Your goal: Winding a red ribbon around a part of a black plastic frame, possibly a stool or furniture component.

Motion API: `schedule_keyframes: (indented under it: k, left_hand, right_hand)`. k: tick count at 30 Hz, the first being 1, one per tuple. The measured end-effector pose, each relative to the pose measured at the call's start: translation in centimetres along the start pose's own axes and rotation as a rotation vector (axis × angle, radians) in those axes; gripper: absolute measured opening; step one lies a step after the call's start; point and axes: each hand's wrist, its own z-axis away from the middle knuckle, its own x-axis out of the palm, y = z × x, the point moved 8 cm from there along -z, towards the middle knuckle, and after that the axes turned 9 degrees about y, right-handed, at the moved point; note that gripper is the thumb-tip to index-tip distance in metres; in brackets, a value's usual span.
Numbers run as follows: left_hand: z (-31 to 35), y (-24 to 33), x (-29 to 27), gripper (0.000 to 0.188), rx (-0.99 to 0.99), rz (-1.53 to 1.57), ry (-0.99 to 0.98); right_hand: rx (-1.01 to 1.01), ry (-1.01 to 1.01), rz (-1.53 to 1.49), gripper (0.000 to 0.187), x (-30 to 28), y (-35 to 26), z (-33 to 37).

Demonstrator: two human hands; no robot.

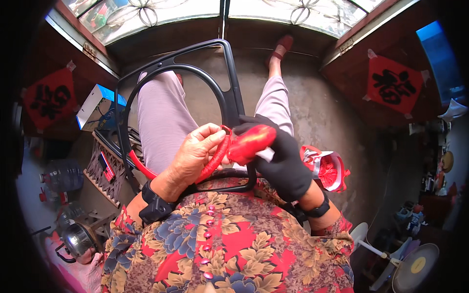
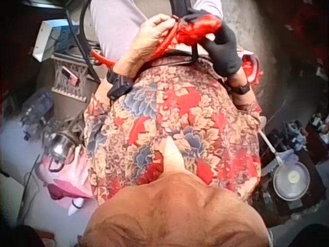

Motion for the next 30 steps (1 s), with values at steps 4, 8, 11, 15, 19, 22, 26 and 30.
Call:
schedule_keyframes:
  k: [4, 8, 11, 15, 19, 22, 26, 30]
  left_hand:
    - [-0.4, -1.0, -0.9, 0.015, -0.047, 0.004, 0.072]
    - [-0.6, -1.2, -0.8, 0.017, -0.048, 0.005, 0.048]
    - [-0.6, -0.5, -0.2, 0.014, 0.001, 0.125, 0.017]
    - [-0.7, 0.0, -0.4, 0.012, 0.010, 0.105, 0.047]
    - [-0.6, -0.3, -0.7, 0.011, 0.035, 0.046, 0.097]
    - [-1.1, -0.9, 0.0, 0.010, 0.114, -0.014, 0.099]
    - [-1.1, -1.2, -2.3, 0.015, 0.363, -0.223, 0.172]
    - [-0.3, 0.4, -2.7, 0.013, 0.649, -0.581, 0.310]
  right_hand:
    - [0.187, 0.159, -1.017, 0.037, -5.9, 2.2, 1.7]
    - [0.150, 0.341, -0.983, 0.037, -10.4, 4.0, 5.2]
    - [0.106, 0.442, -0.784, 0.037, -12.5, 4.6, 6.7]
    - [0.023, 0.550, -0.485, 0.037, -15.4, 3.4, 6.2]
    - [-0.051, 0.673, -0.205, 0.038, -17.7, 2.1, 4.1]
    - [-0.037, 0.724, -0.087, 0.038, -17.2, 2.4, 0.5]
    - [-0.607, 0.307, 0.819, 0.045, -3.1, -4.7, -5.1]
    - [-0.957, -0.115, 1.070, 0.024, 5.7, -6.1, -6.2]
